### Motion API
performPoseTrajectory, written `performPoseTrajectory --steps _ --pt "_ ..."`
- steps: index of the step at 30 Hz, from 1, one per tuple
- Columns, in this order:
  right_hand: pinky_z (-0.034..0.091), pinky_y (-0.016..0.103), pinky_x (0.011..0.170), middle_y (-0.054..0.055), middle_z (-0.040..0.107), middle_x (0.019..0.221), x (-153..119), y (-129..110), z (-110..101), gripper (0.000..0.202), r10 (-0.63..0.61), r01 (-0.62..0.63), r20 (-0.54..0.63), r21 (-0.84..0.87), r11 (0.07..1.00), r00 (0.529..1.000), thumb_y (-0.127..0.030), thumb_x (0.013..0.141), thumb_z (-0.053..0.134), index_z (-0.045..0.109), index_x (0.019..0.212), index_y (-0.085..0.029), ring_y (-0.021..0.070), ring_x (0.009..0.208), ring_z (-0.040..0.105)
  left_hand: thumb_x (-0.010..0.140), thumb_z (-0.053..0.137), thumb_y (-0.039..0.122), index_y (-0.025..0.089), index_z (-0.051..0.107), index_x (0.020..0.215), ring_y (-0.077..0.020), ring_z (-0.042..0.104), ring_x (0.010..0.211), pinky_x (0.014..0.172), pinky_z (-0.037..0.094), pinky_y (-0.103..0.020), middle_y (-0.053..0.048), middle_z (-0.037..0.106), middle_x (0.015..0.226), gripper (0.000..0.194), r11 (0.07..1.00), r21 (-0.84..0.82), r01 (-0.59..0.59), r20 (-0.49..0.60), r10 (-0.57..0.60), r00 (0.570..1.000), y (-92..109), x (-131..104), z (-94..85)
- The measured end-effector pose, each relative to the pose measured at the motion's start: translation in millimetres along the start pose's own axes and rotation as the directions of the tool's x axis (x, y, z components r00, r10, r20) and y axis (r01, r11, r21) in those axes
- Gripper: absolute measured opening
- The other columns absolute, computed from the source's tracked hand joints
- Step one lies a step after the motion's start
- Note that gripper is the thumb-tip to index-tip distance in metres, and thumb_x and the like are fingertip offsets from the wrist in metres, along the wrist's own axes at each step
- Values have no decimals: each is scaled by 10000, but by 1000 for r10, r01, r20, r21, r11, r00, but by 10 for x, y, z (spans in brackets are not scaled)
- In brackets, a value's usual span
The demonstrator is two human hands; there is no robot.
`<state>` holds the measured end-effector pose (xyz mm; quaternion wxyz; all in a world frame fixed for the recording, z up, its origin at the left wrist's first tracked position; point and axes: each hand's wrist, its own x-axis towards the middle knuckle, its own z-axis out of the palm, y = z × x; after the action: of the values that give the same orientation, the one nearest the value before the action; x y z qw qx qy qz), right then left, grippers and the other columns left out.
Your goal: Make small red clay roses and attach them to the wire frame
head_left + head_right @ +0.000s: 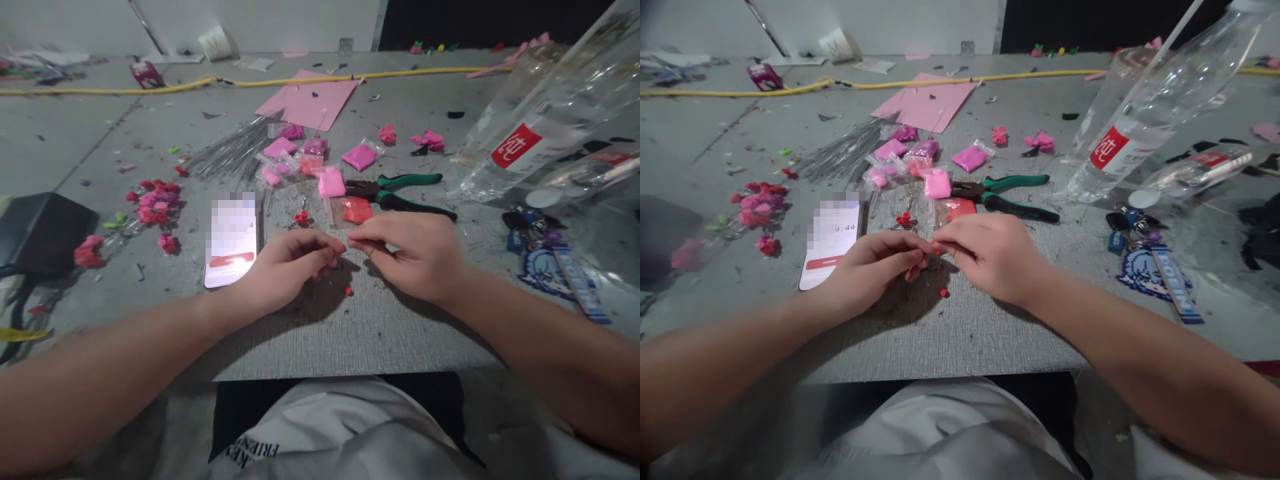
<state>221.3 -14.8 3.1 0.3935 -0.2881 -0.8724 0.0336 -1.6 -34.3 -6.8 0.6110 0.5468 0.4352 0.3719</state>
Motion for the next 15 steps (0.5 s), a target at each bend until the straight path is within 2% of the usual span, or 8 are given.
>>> performPoseTrajectory --steps 2,4,7,9,12,15 --pt "518 246 626 -35 756 710 12 -27 -56 51 33 -33 -20 -5 999 999 -199 932 726 741 896 -231 124 609 682 920 690 240 142 752 982 -91 541 647 606 422 -224 3 646 767 132 998 61 3 36 -5 999 12 -16 -2" --pt "492 240 588 -41 737 657 27 -60 -99 88 60 -61 -39 -13 998 997 -254 944 739 738 860 -225 113 563 660 926 690 256 144 742 980 -93 542 661 614 425 -220 6 637 763 135 997 76 -5 53 1 999 19 -25 -4" --pt "509 244 632 -14 763 724 32 -92 -111 146 105 -105 1 15 994 994 -214 998 649 732 879 -199 125 643 704 929 695 283 142 734 998 -96 546 665 619 433 -219 9 630 756 161 997 81 -16 65 10 998 14 -26 -5" --pt "529 253 670 10 791 814 18 -94 -87 143 155 -159 50 70 985 987 -154 1005 601 736 964 -178 136 706 731 933 691 296 142 732 1013 -99 554 660 609 435 -220 9 630 751 178 995 98 -15 72 8 997 6 -22 -6" --pt "545 256 688 32 818 928 -9 -85 -40 141 247 -251 43 161 955 968 -121 973 643 745 1059 -167 145 775 758 938 687 303 146 735 1020 -101 562 661 603 436 -217 9 640 751 183 993 119 -21 82 11 997 -3 -16 -10" --pt "518 239 615 -1 803 798 -14 -89 -25 38 276 -273 6 185 944 961 -149 902 762 770 917 -183 126 674 728 938 686 292 145 732 1000 -90 548 649 599 431 -208 19 633 737 166 994 106 -29 82 20 996 -1 -16 -13"
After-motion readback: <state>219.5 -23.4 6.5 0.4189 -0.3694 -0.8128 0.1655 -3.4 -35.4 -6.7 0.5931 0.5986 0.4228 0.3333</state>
